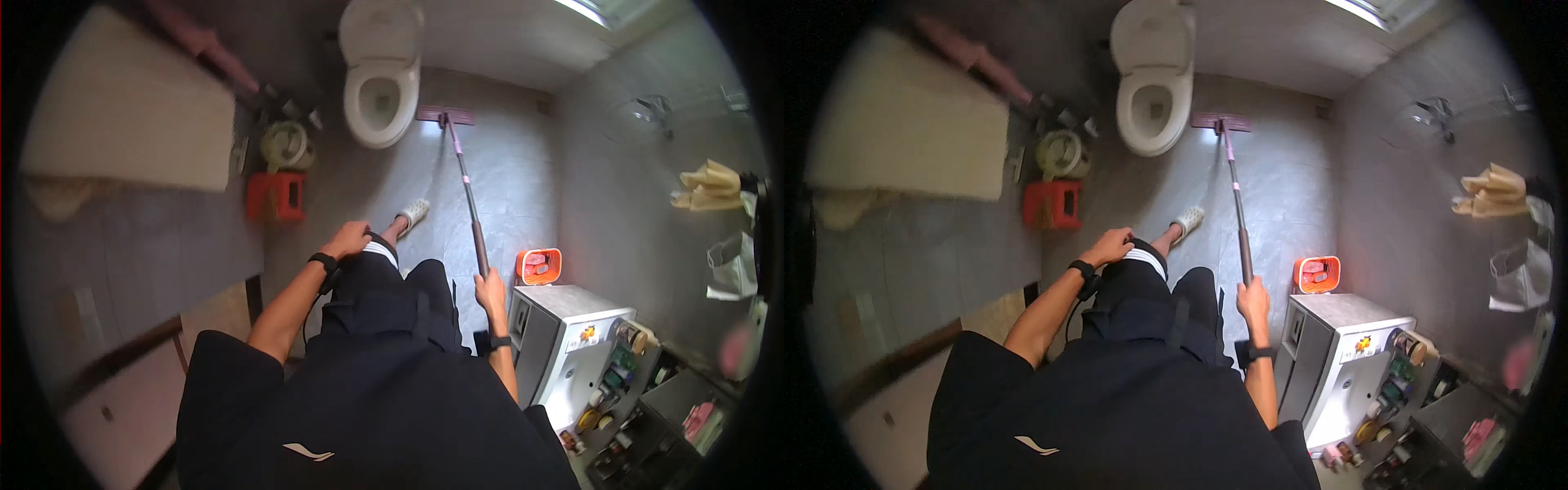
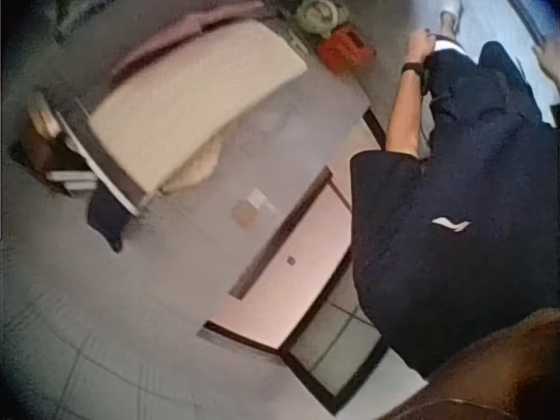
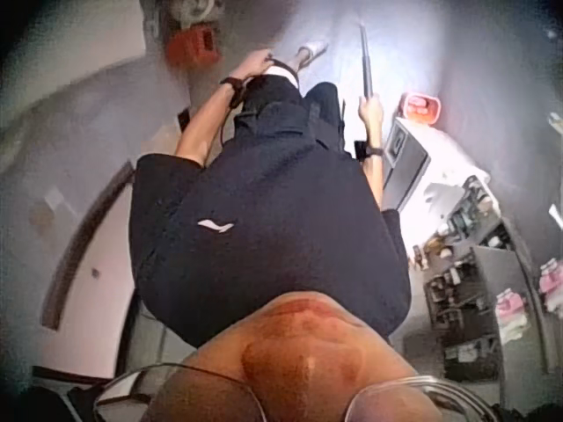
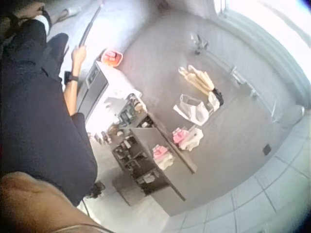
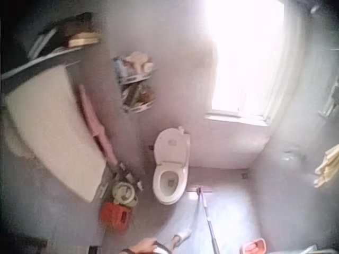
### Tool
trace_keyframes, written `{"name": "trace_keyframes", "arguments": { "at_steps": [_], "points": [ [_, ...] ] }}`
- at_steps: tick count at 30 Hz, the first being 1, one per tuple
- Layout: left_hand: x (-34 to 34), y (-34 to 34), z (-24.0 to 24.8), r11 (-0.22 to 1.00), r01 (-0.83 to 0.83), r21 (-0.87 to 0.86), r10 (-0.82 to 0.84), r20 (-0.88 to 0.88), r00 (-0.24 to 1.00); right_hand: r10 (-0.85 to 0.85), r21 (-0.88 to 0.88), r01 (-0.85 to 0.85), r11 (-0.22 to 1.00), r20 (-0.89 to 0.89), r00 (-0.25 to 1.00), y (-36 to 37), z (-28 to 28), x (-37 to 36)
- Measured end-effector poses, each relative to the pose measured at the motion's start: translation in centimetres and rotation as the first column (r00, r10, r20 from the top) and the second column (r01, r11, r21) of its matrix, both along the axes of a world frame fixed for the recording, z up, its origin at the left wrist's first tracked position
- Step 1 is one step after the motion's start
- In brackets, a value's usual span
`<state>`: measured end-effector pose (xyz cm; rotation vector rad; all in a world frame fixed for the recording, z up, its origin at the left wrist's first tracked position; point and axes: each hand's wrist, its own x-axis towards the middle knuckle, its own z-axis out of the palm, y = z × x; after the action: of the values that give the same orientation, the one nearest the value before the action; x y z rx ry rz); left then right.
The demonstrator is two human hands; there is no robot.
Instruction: Mopping the floor in a bathroom.
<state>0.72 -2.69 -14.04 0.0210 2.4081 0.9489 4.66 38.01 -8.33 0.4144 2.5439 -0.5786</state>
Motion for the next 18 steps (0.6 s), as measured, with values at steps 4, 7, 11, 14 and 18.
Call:
{"name": "trace_keyframes", "arguments": {
  "at_steps": [4, 7, 11, 14, 18],
  "points": [
    [13.5, -2.6, 0.9, 0.936, -0.352, 0.012, 0.346, 0.163, 0.924, 0.152, 0.102, -0.173, 0.980, 0.184, 0.971, 4.4, 3.1, 9.1],
    [23.2, -3.4, 1.9, 0.871, -0.484, -0.080, 0.490, 0.192, 0.850, 0.120, 0.213, -0.200, 0.956, 0.339, 0.933, 6.7, 7.5, 15.1],
    [31.4, -3.6, 1.3, 0.879, -0.472, -0.066, 0.469, 0.299, 0.831, 0.172, 0.230, -0.351, 0.908, 0.559, 0.811, 16.9, 9.3, 23.2],
    [35.8, -3.6, 1.4, 0.808, -0.577, -0.119, 0.583, 0.302, 0.754, -0.035, -0.106, 0.086, 0.991, 0.405, 0.914, 23.6, 12.8, 28.4],
    [37.8, -4.3, 1.2, 0.727, -0.686, -0.032, 0.675, 0.218, 0.705, 0.395, 0.383, -0.467, 0.797, 0.255, 0.883, 23.6, 12.5, 25.5]
  ]
}}
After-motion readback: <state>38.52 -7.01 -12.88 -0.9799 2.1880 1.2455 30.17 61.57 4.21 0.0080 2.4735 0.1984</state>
